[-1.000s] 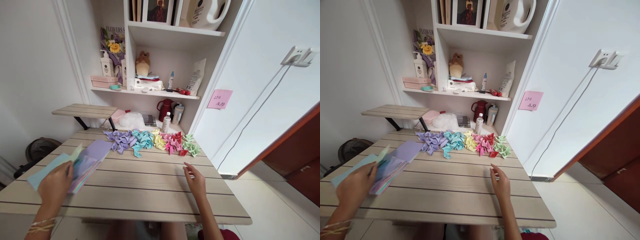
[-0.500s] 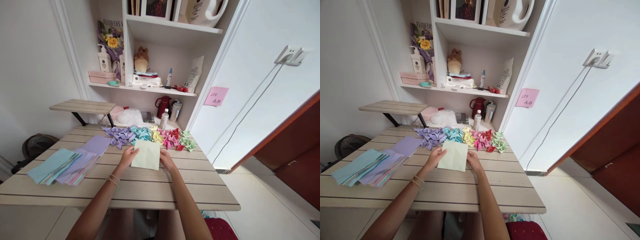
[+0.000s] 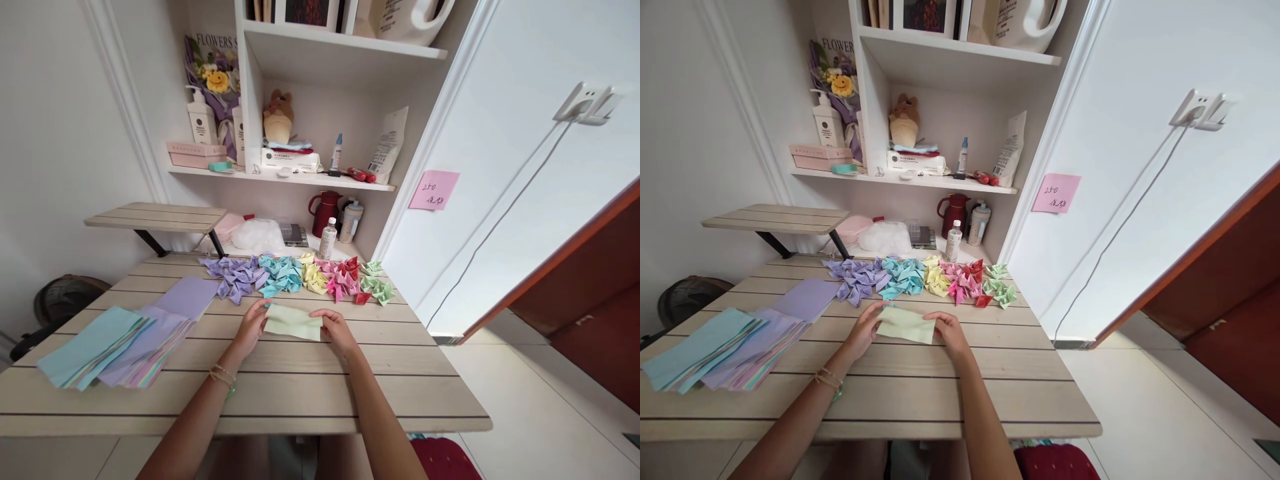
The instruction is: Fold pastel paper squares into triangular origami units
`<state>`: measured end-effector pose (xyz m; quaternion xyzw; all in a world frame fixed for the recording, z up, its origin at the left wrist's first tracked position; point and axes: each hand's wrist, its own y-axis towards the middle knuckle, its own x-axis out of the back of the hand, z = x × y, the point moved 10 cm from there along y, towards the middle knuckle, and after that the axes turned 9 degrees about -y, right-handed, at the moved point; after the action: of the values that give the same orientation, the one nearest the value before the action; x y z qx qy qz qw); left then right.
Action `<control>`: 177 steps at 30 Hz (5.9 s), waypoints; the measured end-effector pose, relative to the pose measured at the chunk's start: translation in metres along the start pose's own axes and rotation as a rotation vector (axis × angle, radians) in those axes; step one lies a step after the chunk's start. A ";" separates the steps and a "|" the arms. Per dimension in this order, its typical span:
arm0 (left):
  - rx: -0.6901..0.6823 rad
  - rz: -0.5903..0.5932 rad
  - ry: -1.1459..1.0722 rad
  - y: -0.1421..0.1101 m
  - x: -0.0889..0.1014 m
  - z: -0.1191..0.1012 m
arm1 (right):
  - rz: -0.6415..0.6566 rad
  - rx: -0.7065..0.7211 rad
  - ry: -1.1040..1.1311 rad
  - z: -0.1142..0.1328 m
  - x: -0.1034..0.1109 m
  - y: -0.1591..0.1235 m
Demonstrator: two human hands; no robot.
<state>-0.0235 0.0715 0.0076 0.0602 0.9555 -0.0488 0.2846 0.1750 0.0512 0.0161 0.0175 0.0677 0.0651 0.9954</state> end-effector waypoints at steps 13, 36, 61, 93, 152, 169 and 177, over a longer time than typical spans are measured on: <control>0.011 -0.092 0.039 0.001 0.013 0.019 | 0.271 0.215 -0.286 0.011 -0.047 -0.013; 0.092 0.195 0.338 -0.013 -0.025 0.022 | 0.094 0.138 -0.366 -0.003 -0.032 -0.005; 0.120 0.141 0.196 -0.012 -0.022 0.032 | 0.051 -0.019 0.058 -0.011 -0.036 -0.005; 0.122 0.278 0.200 -0.025 -0.042 0.025 | -0.029 0.076 -0.163 -0.016 -0.029 0.000; -0.008 0.066 0.283 -0.010 -0.009 0.006 | 0.066 -0.053 -0.072 -0.009 -0.015 -0.007; -0.099 0.131 0.415 -0.012 -0.021 0.009 | 0.067 0.084 -0.291 -0.005 -0.025 -0.004; -0.135 0.121 0.531 -0.010 -0.017 0.010 | -0.042 0.295 -0.593 0.016 -0.019 -0.006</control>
<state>-0.0053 0.0590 0.0087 0.1086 0.9924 0.0495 0.0300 0.1589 0.0419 0.0347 0.1781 -0.2162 0.0261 0.9596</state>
